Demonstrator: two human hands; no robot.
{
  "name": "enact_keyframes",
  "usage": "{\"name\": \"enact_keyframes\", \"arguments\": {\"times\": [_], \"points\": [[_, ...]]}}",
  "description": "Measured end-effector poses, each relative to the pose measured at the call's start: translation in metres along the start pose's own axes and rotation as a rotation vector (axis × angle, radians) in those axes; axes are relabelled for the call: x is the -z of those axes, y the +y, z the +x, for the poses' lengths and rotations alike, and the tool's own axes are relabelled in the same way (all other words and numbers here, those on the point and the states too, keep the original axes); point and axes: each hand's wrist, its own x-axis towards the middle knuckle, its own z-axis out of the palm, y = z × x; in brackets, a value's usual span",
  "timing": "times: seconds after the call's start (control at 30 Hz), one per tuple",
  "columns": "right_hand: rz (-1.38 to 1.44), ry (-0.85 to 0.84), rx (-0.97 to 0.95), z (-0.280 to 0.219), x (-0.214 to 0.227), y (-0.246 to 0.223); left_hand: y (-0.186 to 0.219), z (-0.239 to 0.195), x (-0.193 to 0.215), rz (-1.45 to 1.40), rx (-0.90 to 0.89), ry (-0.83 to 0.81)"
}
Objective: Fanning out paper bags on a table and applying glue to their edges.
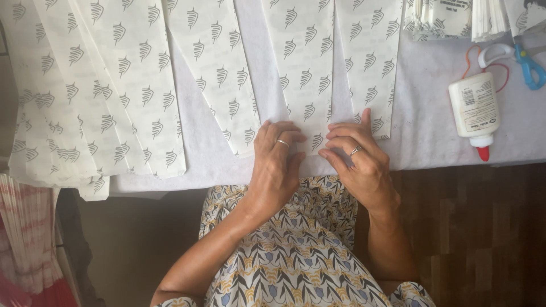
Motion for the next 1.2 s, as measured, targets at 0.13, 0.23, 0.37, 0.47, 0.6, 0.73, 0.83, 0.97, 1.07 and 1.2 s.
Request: {"name": "enact_keyframes", "arguments": {"times": [0.13, 0.23, 0.37, 0.47, 0.6, 0.73, 0.83, 0.97, 1.07, 1.2], "points": [[-0.009, -0.003, -0.010, 0.001, 0.000, -0.003, 0.002, 0.004, 0.006, 0.010, 0.050, -0.025], [-0.024, -0.007, -0.001, 0.003, 0.002, -0.006, 0.010, 0.006, -0.002, 0.167, -0.006, 0.022], [0.041, 0.013, -0.028, 0.002, 0.001, -0.005, -0.003, 0.001, -0.005, 0.167, -0.019, -0.021], [0.053, 0.020, -0.036, 0.002, 0.004, -0.011, -0.001, 0.003, 0.001, 0.188, -0.024, -0.093], [-0.094, 0.102, -0.035, -0.006, 0.020, -0.010, 0.009, 0.011, 0.008, 0.243, -0.064, -0.208], [-0.244, 0.124, -0.109, -0.021, 0.024, 0.014, 0.006, 0.018, -0.003, 0.298, -0.061, -0.287], [-0.288, 0.113, -0.121, -0.024, 0.023, 0.012, 0.010, 0.027, -0.010, 0.306, -0.085, -0.294], [-0.307, 0.126, -0.118, -0.023, 0.021, 0.008, 0.009, 0.031, -0.015, 0.310, -0.109, -0.298], [-0.293, 0.111, -0.187, -0.019, 0.021, -0.002, 0.009, 0.031, -0.016, 0.308, -0.115, -0.296], [-0.304, 0.106, -0.160, -0.023, 0.021, 0.001, 0.009, 0.027, -0.016, 0.270, -0.134, -0.275]]}}
